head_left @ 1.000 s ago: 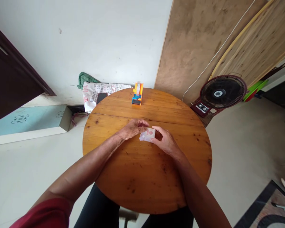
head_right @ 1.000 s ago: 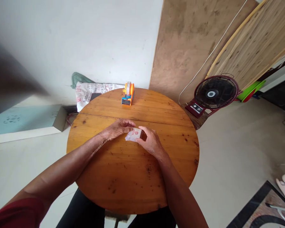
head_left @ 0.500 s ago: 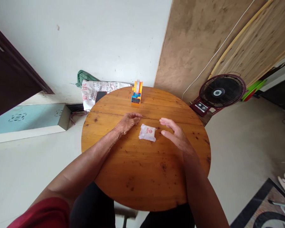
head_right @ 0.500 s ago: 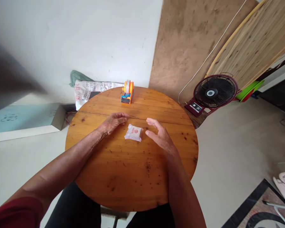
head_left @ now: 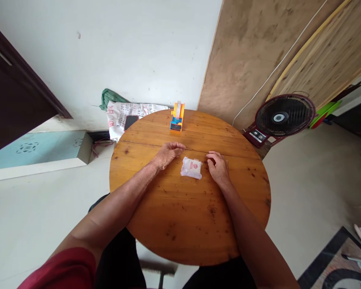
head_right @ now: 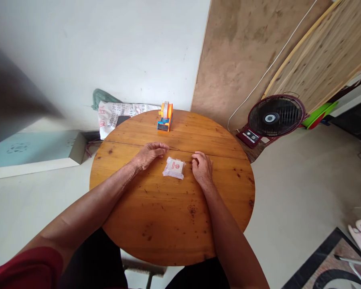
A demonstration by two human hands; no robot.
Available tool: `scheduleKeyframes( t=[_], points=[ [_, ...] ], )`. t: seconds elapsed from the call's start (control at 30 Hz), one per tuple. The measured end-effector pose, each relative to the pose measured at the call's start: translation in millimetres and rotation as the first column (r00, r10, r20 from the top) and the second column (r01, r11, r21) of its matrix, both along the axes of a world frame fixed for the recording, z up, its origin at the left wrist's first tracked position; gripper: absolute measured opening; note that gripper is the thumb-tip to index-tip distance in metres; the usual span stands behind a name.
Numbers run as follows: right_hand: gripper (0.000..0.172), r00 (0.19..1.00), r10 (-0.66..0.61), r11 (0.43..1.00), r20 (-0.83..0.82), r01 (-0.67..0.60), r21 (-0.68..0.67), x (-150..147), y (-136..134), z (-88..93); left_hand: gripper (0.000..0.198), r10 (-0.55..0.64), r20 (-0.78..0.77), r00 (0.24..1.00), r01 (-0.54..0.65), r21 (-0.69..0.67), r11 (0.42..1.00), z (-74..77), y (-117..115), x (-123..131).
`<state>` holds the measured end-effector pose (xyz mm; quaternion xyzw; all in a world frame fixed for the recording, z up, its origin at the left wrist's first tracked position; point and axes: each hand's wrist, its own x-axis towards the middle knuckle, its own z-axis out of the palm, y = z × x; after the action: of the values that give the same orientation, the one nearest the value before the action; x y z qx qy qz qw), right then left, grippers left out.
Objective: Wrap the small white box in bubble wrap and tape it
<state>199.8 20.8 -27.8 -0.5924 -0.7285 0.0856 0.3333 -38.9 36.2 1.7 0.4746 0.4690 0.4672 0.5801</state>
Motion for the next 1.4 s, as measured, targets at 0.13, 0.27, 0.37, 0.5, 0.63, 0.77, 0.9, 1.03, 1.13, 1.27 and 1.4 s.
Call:
scheduleKeyframes(
  t=[0.13,0.27,0.37,0.5,0.63,0.77,0.9,1.03,1.13,1.27,1.4],
  points=[
    [0.023,1.000,0.005,1.000,-0.003,-0.005,0.013,1.7,0.7,0.0,0.029,-0.192,0.001,0.981,0.192,-0.008,0.981,0.7,-4.6,1.7],
    [0.022,0.998,0.008,1.000,-0.058,-0.007,0.009,-0.6,0.5,1.2,0.042,-0.256,0.015,0.966,0.256,0.017,0.966,-4.5,-4.1,3.2],
    [0.022,0.983,0.053,0.999,-0.176,-0.053,0.003,-4.0,-0.6,4.6,0.047,-0.256,-0.015,0.966,0.257,0.040,0.966,-8.1,-2.0,2.5],
    [0.028,0.930,0.050,0.993,-0.364,-0.085,-0.081,-8.5,-4.2,11.1,0.060,-0.280,-0.066,0.958,0.283,0.036,0.958,-8.6,-3.2,3.6],
    [0.032,0.879,-0.003,0.981,-0.476,-0.090,-0.174,-14.0,-9.6,20.6,0.084,-0.344,-0.051,0.938,0.344,-0.015,0.939,-7.8,-7.8,8.3],
    [0.030,0.830,-0.056,0.950,-0.555,-0.126,-0.285,-21.7,-11.5,38.0,0.088,-0.356,-0.074,0.932,0.356,-0.020,0.934,-9.4,-9.0,10.8],
    [0.028,0.866,-0.034,0.909,-0.499,-0.181,-0.375,-27.8,-1.7,53.5,0.090,-0.379,-0.037,0.925,0.379,-0.007,0.925,-10.9,-6.9,8.3],
    [0.028,0.879,-0.077,0.900,-0.470,-0.142,-0.412,-31.9,12.9,54.8,0.081,-0.365,-0.066,0.929,0.365,-0.017,0.931,-8.0,-6.7,3.9],
    [0.027,0.852,-0.092,0.907,-0.515,-0.142,-0.396,-35.1,18.7,50.6,0.081,-0.364,-0.046,0.930,0.364,-0.019,0.931,-6.6,-7.2,3.1],
    [0.025,0.828,-0.114,0.907,-0.548,-0.139,-0.398,-39.2,20.4,46.5,0.081,-0.384,0.011,0.923,0.384,-0.020,0.923,-9.4,-6.0,4.7],
    [0.023,0.826,-0.124,0.897,-0.550,-0.144,-0.418,-41.8,21.9,43.6,0.082,-0.383,0.044,0.923,0.384,-0.032,0.923,-11.5,-4.9,6.0]
  ],
)
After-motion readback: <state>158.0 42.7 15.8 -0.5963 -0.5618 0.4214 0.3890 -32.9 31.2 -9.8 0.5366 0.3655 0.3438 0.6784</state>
